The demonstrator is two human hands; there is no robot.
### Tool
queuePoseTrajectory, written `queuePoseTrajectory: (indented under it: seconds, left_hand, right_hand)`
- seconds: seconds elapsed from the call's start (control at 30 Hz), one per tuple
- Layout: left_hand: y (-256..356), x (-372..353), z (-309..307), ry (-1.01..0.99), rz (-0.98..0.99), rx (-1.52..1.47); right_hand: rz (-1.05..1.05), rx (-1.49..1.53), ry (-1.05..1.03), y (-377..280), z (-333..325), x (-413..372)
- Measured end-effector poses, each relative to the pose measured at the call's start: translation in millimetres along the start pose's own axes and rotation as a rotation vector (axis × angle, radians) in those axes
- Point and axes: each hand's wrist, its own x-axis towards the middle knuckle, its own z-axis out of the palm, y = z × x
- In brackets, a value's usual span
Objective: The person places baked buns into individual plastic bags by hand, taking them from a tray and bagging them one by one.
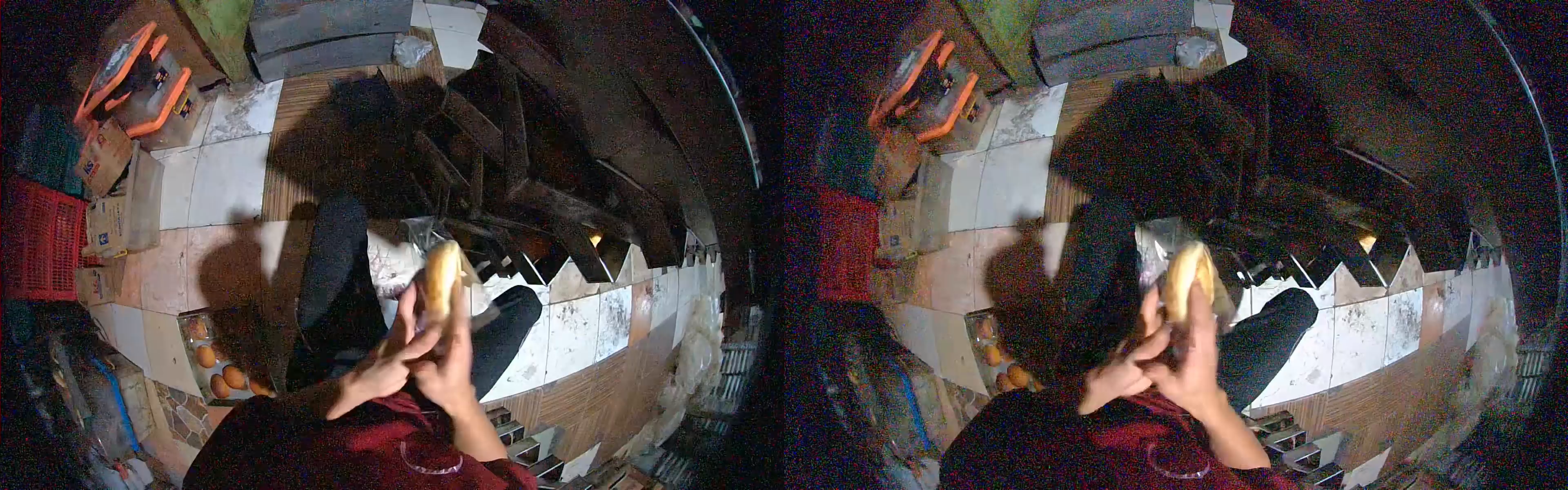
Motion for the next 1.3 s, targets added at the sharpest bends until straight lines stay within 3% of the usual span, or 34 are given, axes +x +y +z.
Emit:
queuePoseTrajectory:
  seconds: [0.03,0.07,0.1,0.17,0.2,0.23,0.3,0.4,0.43,0.5,0.57,0.6,0.63,0.7,0.73,0.77,0.83,0.87,0.9,0.97,1.0,1.03,1.1,1.13,1.17,1.2,1.3]
  left_hand:
    - [1,-1,-5,0.016,-0.006,-0.084]
    - [12,1,-6,0.032,-0.01,-0.168]
    - [22,12,3,0.098,0.076,-0.378]
    - [-3,30,-31,0.06,-0.183,-0.5]
    - [7,36,-20,0.053,-0.18,-0.51]
    - [0,39,-29,0.046,-0.349,-0.579]
    - [-16,47,-45,0.036,-0.515,-0.954]
    - [-32,34,-55,0.153,-0.509,-0.852]
    - [-27,30,-50,0.16,-0.507,-0.886]
    - [-62,45,-71,0.214,-0.537,-0.898]
    - [-53,51,-76,0.074,-0.511,-0.855]
    - [-38,47,-65,0.273,-0.496,-0.814]
    - [-33,46,-68,0.287,-0.504,-0.822]
    - [-22,48,-73,0.105,-0.303,-0.912]
    - [-13,45,-69,0.117,-0.194,-0.858]
    - [-9,45,-68,0.114,-0.192,-0.858]
    - [-4,45,-67,0.12,-0.03,-0.717]
    - [-9,46,-75,0.018,0.007,-0.712]
    - [-5,46,-73,0.014,0.009,-0.707]
    - [3,45,-65,0.039,0.074,-0.772]
    - [3,46,-61,0.036,0.07,-0.748]
    - [2,47,-59,0.016,0.07,-0.74]
    - [2,47,-57,0.143,0.125,-0.63]
    - [3,45,-63,0.084,0.078,-0.667]
    - [10,44,-60,0.15,0.044,-0.662]
    - [4,45,-64,0.14,0.02,-0.634]
    - [-7,47,-67,0.109,0.022,-0.661]
  right_hand:
    - [0.186,0.359,0.176,-25,-4,2]
    - [0.038,0.412,0.174,-30,-8,2]
    - [-0.197,0.043,0.025,-14,-26,-2]
    - [-0.256,-0.294,-0.111,-27,-18,0]
    - [-0.191,-0.41,-0.198,-29,-6,10]
    - [-0.113,-0.565,-0.299,-34,-1,14]
    - [-0.14,-0.622,-0.389,-55,-10,16]
    - [-0.309,-0.815,-0.335,-41,-13,2]
    - [-0.217,-0.829,-0.227,-27,-4,2]
    - [-0.121,-0.815,-0.283,9,12,4]
    - [-0.359,-0.731,-0.342,-8,21,-16]
    - [-0.362,-0.538,-0.296,-19,26,-22]
    - [-0.368,-0.541,-0.181,-31,24,-26]
    - [-0.169,-0.555,0.031,-30,13,-31]
    - [-0.086,-0.643,0.097,-28,10,-19]
    - [-0.047,-0.55,0.089,-16,10,-15]
    - [0.507,0.288,0.158,1,7,-19]
    - [0.515,0.458,0.214,7,5,-17]
    - [0.386,0.391,0.158,9,5,-12]
    - [0.551,0.397,-0.117,13,7,-15]
    - [0.61,0.398,-0.022,27,16,-21]
    - [0.516,0.389,0.042,33,20,-21]
    - [0.519,0.441,0.017,35,15,-20]
    - [0.5,0.432,0.017,39,16,-23]
    - [0.481,0.424,0.02,36,17,-18]
    - [0.611,0.315,-0.057,24,11,-16]
    - [0.518,0.433,-0.114,41,13,-19]
